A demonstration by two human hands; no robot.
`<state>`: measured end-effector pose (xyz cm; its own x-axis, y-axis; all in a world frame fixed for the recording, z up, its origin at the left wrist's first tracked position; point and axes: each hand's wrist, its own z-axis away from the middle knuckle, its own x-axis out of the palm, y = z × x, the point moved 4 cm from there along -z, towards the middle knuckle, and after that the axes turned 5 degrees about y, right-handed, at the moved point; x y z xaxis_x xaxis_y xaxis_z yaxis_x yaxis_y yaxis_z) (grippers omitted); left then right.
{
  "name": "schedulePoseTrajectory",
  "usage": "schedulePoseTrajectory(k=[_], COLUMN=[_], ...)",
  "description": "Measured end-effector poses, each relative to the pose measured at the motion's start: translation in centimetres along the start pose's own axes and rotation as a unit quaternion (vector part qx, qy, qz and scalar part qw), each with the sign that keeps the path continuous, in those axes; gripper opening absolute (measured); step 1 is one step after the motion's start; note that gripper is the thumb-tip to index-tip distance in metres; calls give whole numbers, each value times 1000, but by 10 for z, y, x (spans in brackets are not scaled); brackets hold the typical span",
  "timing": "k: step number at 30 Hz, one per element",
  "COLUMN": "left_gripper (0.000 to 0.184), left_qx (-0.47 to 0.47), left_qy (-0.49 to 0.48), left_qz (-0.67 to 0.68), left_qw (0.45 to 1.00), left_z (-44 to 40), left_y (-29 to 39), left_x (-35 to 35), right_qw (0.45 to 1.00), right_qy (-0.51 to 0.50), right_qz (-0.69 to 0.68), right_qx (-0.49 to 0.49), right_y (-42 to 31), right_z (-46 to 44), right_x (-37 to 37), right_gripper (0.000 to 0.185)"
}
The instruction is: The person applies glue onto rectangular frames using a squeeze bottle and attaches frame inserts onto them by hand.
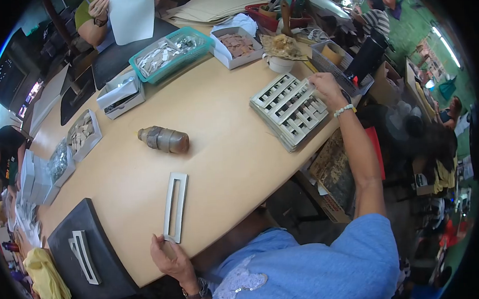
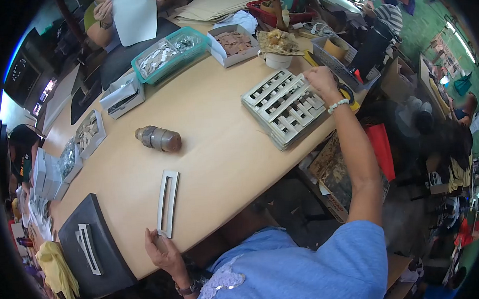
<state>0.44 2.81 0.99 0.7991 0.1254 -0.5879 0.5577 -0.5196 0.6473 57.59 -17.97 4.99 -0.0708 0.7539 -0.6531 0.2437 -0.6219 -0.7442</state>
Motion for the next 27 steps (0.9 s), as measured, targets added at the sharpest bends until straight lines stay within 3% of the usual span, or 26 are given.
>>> schedulePoseTrajectory(k=[4,7,9,11,13,15,19,22,25,27], left_gripper=[44,43,42,41,40,41,46,56,63,64], left_qx=[-1,-4,2,7,11,18,44,46,39,46], left_qy=[0,6,4,7,11,10,11,0,5,15], left_qz=[1,6,9,8,6,9,16,37,30,19], left_qw=[1000,1000,1000,1000,1000,1000,999,998,999,999], left_z=[0,1,0,-1,-2,-1,-5,-8,-9,-10], left_y=[1,-1,-2,-1,0,-5,-3,4,3,2], left_x=[-1,0,0,0,0,0,-6,-11,-11,-10], right_qw=[995,950,953,966,946,942,912,910,930,911], right_qy=[55,199,161,55,-94,-169,-155,-176,-171,-155], right_qz=[43,112,-11,-116,-167,-117,-3,-70,-141,-295], right_qx=[-68,-213,-256,-225,-262,-267,-379,-368,-293,-243], right_y=[8,-43,-94,-131,-159,-190,-217,-218,-216,-205], right_z=[-9,26,70,111,147,181,216,219,222,224], right_x=[4,-2,11,50,103,148,212,221,192,169], right_gripper=[27,27,28,28,40,56,65,63,61,64])
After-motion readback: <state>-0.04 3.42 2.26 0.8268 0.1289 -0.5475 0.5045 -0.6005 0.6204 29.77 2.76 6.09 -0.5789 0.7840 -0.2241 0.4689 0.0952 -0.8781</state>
